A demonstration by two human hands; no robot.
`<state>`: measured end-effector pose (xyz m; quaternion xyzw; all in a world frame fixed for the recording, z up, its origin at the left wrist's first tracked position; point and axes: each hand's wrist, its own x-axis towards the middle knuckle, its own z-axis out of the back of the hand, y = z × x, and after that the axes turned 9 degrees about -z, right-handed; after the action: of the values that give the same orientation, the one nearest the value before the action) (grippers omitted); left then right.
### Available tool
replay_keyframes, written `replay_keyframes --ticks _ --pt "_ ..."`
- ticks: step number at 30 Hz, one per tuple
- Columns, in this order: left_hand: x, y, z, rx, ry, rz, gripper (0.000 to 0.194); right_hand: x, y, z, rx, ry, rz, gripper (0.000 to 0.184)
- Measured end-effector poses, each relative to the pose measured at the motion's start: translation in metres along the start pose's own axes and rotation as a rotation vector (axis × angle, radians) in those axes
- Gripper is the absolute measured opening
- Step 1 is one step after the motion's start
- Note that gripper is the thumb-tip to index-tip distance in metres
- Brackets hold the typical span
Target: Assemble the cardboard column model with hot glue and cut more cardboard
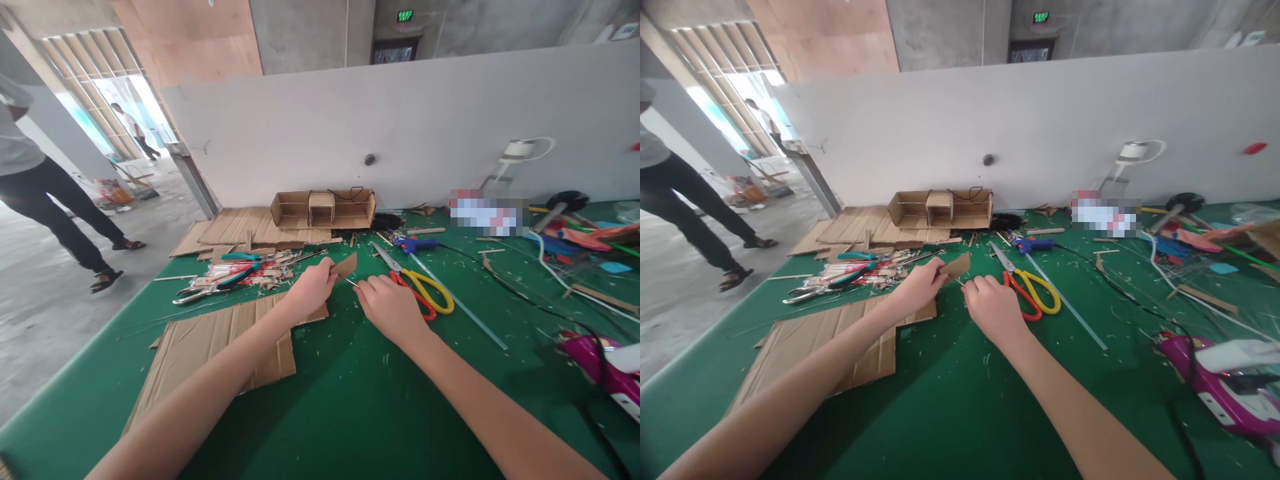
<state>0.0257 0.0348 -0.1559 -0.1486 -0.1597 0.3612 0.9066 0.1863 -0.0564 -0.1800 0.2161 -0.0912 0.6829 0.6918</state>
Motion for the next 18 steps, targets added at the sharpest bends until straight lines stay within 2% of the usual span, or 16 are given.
replay_keyframes --ticks 5,9,14,18 --pt "-0.001 -0.005 -0.004 0.111 0.03 0.037 0.021 -0.003 0.012 -0.009 0.179 0.068 -0.153 0.03" --pt "-0.001 -0.007 -0.005 0.149 0.03 0.015 0.02 -0.001 0.015 -0.013 0.42 0.14 -0.285 0.027" --pt "-0.002 -0.007 -0.009 0.149 -0.019 -0.026 0.018 0.006 0.017 -0.009 0.775 0.259 -0.462 0.031" --pt "-0.003 -0.006 -0.011 0.118 -0.076 -0.046 0.015 0.009 0.018 -0.004 0.939 0.34 -0.514 0.026"
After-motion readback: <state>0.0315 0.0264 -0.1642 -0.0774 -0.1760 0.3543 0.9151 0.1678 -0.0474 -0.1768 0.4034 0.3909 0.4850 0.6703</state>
